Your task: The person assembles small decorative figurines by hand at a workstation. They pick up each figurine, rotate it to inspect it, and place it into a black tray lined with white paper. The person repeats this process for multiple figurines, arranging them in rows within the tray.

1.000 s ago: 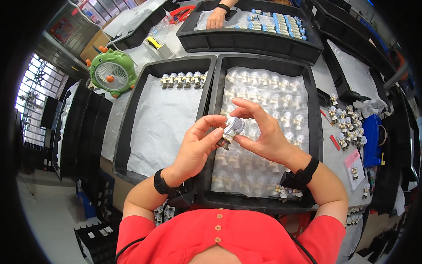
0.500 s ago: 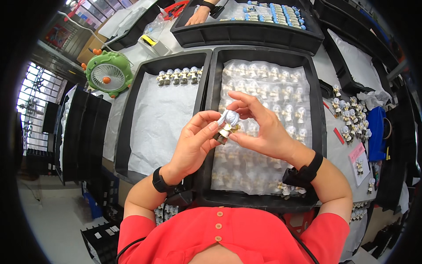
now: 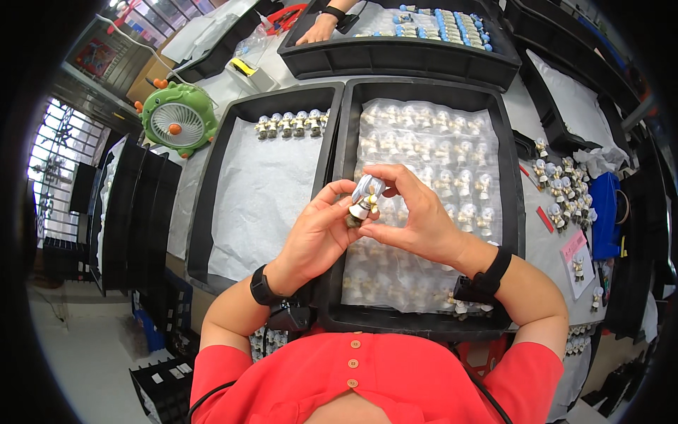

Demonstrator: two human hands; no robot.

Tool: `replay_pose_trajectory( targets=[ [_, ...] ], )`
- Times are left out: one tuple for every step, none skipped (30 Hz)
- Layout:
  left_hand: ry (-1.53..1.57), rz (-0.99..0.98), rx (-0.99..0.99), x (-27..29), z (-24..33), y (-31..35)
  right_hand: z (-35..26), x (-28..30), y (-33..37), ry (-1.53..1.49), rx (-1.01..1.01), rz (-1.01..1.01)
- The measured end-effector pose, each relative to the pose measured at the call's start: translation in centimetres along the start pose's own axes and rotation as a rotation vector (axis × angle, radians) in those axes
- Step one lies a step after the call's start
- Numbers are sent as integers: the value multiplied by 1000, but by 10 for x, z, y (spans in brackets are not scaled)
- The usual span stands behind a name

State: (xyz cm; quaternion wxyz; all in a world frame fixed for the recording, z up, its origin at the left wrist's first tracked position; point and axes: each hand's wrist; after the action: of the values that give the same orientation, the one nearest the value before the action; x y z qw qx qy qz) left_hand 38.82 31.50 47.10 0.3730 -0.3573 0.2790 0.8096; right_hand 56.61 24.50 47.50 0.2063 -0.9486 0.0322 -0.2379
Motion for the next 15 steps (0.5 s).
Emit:
replay_pose_trajectory(
  targets=[
    [3, -4, 0, 0, 0, -1, 0, 0, 0, -12, -9, 1],
    [6, -4, -1, 1, 0, 0, 1, 0, 0, -33, -32, -6],
    [9, -3, -4, 0, 0, 0, 2, 1, 0, -54, -54, -14],
    [12, -3, -6, 0, 1, 0, 3, 1, -1, -75, -76, -21],
    [15, -4, -7, -1, 1, 0, 4, 1, -1, -111, -90, -18],
    [21, 17, -8, -1, 0, 0, 4, 1, -1, -148, -104, -15],
    [28, 38, -9, -1, 0, 0, 4, 1, -1, -184, -117, -11],
    [34, 57, -9, -1, 0, 0, 4, 2, -2, -188, -124, -1],
    [27, 46, -2, -1, 0, 0, 4, 3, -3, -192, -131, 9],
    [19, 34, 5, -1, 1, 0, 4, 4, -3, -195, -138, 19],
    [13, 24, 10, -2, 2, 1, 4, 5, -4, -186, -146, 24],
    [-93, 54, -53, -6, 2, 2, 5, 6, -4, -176, -153, 28],
    [-199, 84, -116, -13, 2, 4, 6, 6, -5, -166, -160, 33],
    [-305, 113, -180, -16, 0, 5, 4, 8, -5, -101, -157, 22],
    [-402, 64, -224, -14, -2, 5, 0, 10, -6, -36, -154, 10]
  ],
)
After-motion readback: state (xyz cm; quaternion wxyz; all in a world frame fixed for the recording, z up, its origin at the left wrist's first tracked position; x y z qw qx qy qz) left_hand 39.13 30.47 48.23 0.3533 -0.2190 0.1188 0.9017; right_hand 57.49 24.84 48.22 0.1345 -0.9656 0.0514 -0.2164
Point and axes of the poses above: each hand's wrist, its own y-axis away from the middle knuckle, its own x-axis out of the back of the hand, z = x × y, and after that the axes turned 4 degrees about y, right-handed
